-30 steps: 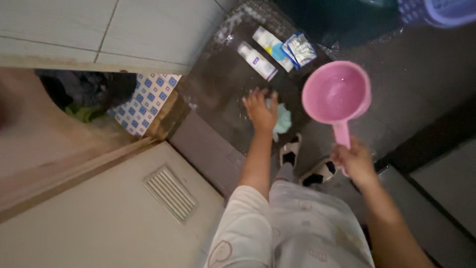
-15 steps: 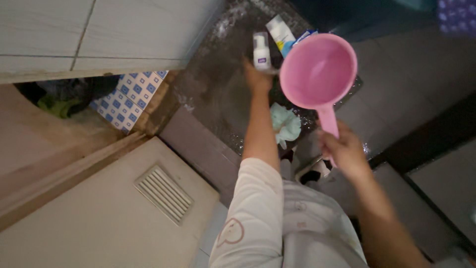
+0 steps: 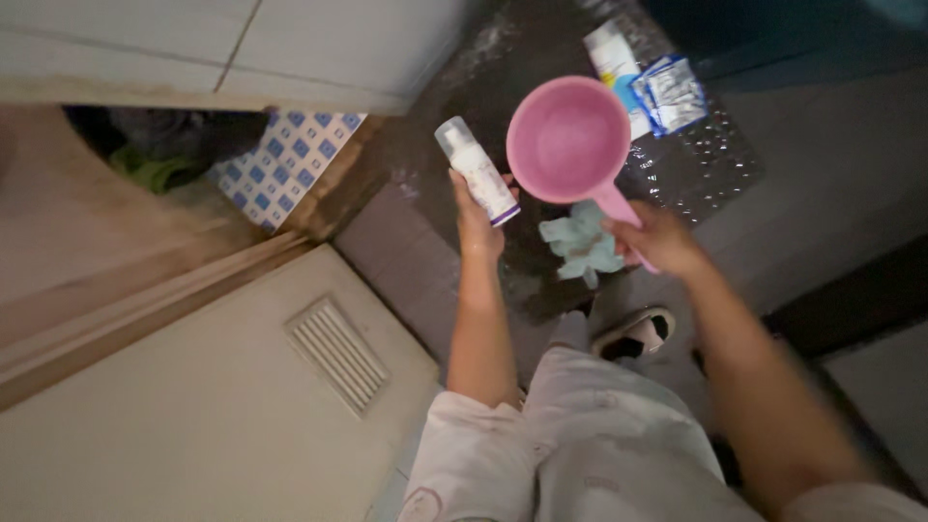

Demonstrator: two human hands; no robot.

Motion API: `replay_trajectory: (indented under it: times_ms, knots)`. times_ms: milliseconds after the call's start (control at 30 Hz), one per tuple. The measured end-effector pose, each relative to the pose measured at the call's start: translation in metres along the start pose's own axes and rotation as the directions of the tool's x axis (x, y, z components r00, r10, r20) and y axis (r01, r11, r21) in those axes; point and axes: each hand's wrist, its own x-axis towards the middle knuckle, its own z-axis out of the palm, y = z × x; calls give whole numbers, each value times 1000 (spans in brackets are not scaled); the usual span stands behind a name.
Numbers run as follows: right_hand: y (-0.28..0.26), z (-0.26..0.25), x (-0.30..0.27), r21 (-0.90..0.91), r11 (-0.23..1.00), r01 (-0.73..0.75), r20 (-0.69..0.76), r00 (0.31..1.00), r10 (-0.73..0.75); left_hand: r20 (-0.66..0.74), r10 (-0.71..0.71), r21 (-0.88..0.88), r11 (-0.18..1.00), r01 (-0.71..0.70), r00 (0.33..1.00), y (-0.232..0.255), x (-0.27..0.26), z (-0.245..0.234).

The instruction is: The person cleans a bathroom floor and a small stool using a pink scoop and a cloth. They repeatedly scoop water from a basin, pour it onto the floor, and wipe the surfaces. They also handle a plastic basket and a clear plastic container, rinsing them with water.

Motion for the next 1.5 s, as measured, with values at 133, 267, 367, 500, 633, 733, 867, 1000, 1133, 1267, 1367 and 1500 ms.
replay_trajectory:
  times_ms: [133,267,367,500,633,733,867,1000,1133,1267,1367,1500]
  knots:
    - [-18,32,-11,-409,888,210,-418,822,-387,-20,-69,12,997,70,997,20,-23,-21]
    - [-14,94,-35,-612,626,484,-108,733,-672,23,-106,11,994,105,994,22,-37,-30]
    - [-9,103,-10,-900,373,224,-77,762,-643,159,-95,-46,994,104,983,22,-45,-35]
    - [-10,103,4,-604,733,313,0,919,-393,128,-134,-54,988,142,983,20,-59,-47]
    - [-49,110,-41,-284,706,649,-246,662,-708,66,31,50,998,-34,997,11,-65,-34]
    - [-106,121,-69,-504,481,717,-207,440,-874,142,85,128,986,-104,986,7,-88,-19]
    - [-183,89,-52,-207,855,475,-469,719,-513,259,-87,42,996,79,962,22,-118,23]
    - [-189,76,-81,-441,620,648,-361,505,-784,174,20,-51,999,-12,985,45,-127,62]
    - [-174,62,-129,-566,430,703,-161,418,-894,191,67,-16,998,-65,979,80,-126,76]
    - [-165,3,-128,784,531,321,-139,925,-354,264,-11,75,997,-9,965,69,-138,96]
    - [-181,-27,-106,580,675,455,-148,874,-462,312,-240,-82,957,278,919,57,-146,121]
    - [-197,-48,-132,35,784,620,-380,734,-563,342,-204,-62,969,239,917,65,-160,146]
